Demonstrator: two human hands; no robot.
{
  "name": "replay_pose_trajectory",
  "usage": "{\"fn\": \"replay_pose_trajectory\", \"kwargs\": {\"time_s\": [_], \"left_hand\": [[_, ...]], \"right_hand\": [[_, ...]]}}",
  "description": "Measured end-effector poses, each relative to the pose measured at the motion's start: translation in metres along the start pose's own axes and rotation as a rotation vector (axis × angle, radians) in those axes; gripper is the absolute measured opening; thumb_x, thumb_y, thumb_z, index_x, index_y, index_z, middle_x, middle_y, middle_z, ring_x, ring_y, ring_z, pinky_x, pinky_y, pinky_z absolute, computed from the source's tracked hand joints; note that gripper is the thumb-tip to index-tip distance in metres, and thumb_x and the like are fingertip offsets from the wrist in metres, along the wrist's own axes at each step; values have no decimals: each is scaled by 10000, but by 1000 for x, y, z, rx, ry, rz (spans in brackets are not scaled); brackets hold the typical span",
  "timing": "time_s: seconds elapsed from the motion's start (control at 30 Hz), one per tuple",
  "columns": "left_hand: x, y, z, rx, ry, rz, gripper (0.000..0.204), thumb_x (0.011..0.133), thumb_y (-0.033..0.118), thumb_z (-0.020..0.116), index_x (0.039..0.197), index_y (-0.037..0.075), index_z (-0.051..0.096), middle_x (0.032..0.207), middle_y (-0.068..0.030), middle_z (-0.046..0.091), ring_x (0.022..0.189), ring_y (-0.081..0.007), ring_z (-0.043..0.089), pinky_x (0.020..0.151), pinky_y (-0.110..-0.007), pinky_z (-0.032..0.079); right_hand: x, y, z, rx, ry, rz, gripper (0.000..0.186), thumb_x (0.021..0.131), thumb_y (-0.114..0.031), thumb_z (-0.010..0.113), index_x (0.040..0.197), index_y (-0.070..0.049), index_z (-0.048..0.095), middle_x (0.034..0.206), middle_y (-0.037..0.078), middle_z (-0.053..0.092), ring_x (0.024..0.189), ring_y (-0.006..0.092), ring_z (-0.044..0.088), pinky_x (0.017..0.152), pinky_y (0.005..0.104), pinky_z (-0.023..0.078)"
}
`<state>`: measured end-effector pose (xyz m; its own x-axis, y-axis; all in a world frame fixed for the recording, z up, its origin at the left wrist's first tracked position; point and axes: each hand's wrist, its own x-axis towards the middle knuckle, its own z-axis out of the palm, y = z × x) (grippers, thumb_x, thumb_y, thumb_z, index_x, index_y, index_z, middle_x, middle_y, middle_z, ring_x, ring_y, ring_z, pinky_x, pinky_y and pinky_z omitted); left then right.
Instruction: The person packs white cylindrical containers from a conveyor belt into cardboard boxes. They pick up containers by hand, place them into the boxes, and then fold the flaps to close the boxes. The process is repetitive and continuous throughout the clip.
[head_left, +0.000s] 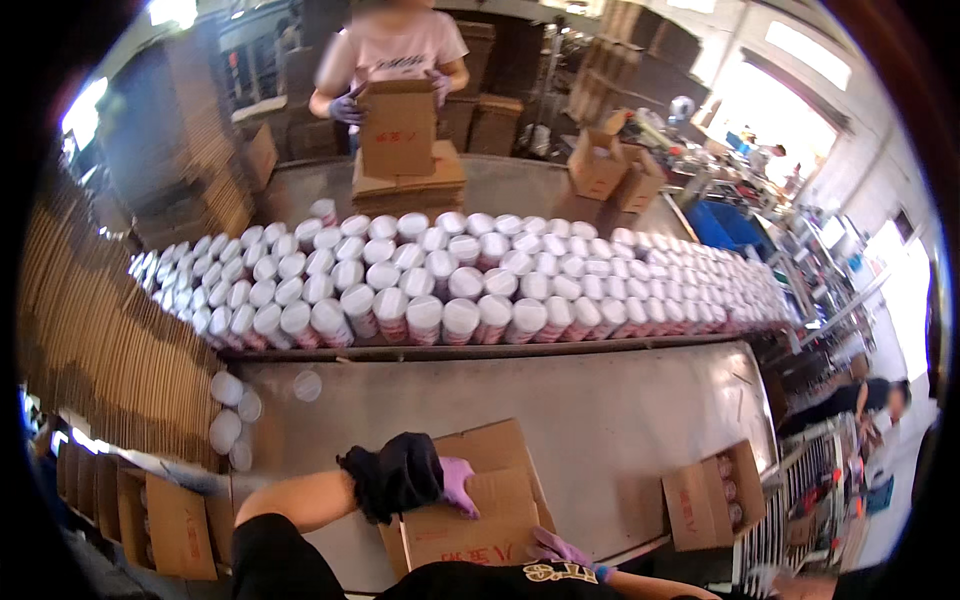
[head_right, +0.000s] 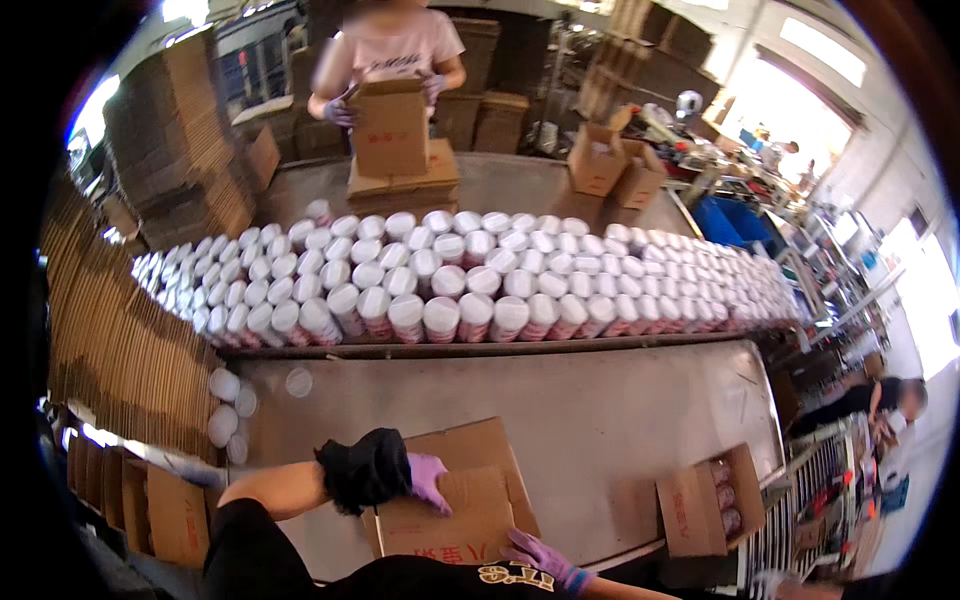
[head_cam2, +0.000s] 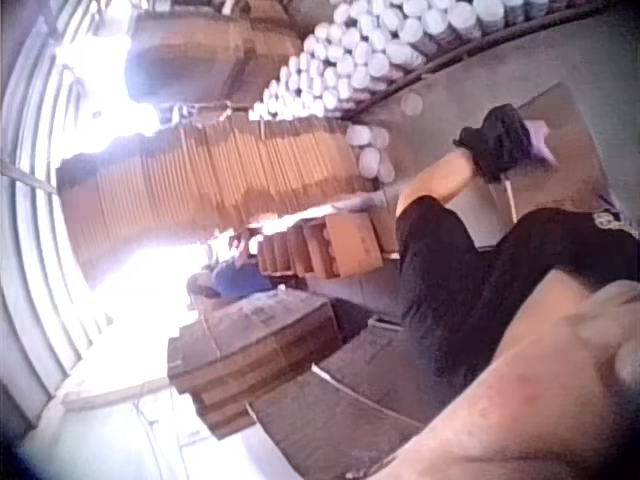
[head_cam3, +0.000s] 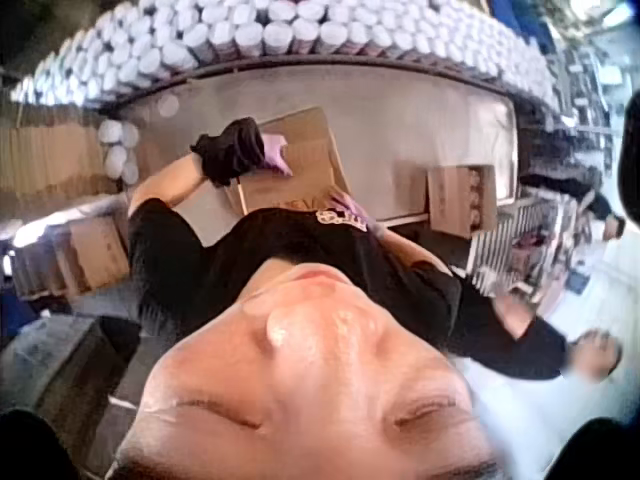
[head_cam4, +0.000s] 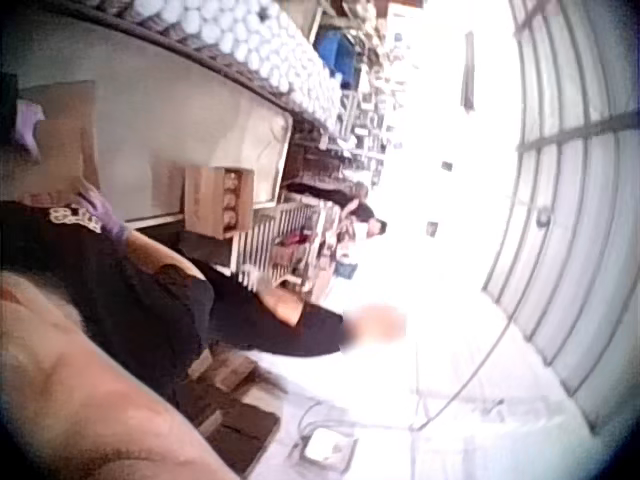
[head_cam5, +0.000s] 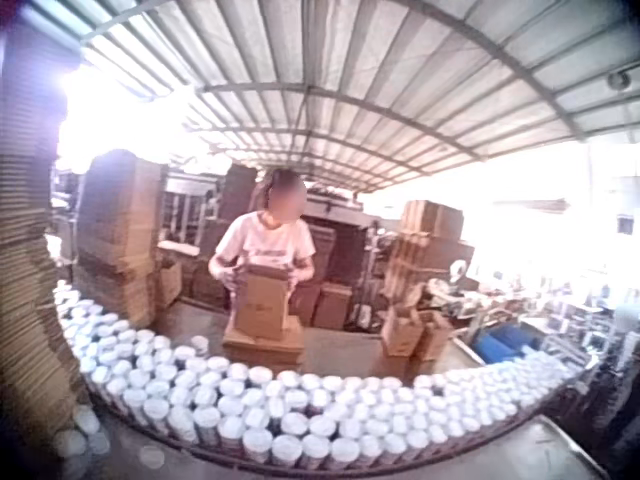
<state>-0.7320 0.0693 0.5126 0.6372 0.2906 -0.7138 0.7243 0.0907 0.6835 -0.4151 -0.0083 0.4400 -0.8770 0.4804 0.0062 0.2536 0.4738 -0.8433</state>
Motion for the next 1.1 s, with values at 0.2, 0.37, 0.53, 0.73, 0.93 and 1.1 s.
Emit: {"fn": "replay_pose_trajectory", "kwargs": {"time_s": [0.2,0.37,0.53,0.73,0.93,1.1], "left_hand": [[16,-13,82,-21,504,464,558,826,400,519,1229,22,437,1234,-171,473,1132,-290,453,926,-374,371],[-18,-21,-75,429,1150,77,722,695,436,617,1254,38,395,1235,-202,425,1169,-357,369,1018,-447,225],[-12,-97,-132,801,1647,-119,708,570,259,694,1181,16,432,1205,-173,399,1124,-346,381,1003,-493,255],[-17,-79,-52,867,1558,51,595,638,167,620,1176,-4,430,1144,-172,416,1097,-332,398,971,-447,314],[-46,-26,29,0,1047,-124,662,709,283,646,1239,11,356,1184,-223,388,1093,-377,403,926,-410,356],[-47,-65,-25,-195,188,274,470,860,393,437,1230,107,390,1112,-210,477,917,-312,536,759,-401,423]], "right_hand": [[161,-3,-145,-824,225,-126,620,648,-333,694,1157,-55,475,1171,167,466,1083,360,448,910,453,381],[345,7,-165,-1030,192,-43,939,603,-531,677,1348,-145,254,1315,147,336,1248,361,271,1024,487,223],[364,31,-119,-1164,201,-95,910,539,-545,695,1277,-138,354,1203,107,428,1136,304,385,972,501,269],[333,19,-145,-1084,140,-450,687,547,-398,676,1122,-86,466,970,47,515,808,202,481,690,380,359],[251,-47,-86,-883,-220,-143,735,578,-447,677,1157,-51,456,986,84,559,891,243,527,777,378,404],[265,-21,-93,-509,-675,108,618,692,-415,629,1189,-86,466,1129,150,559,1009,277,547,874,359,413]]}}
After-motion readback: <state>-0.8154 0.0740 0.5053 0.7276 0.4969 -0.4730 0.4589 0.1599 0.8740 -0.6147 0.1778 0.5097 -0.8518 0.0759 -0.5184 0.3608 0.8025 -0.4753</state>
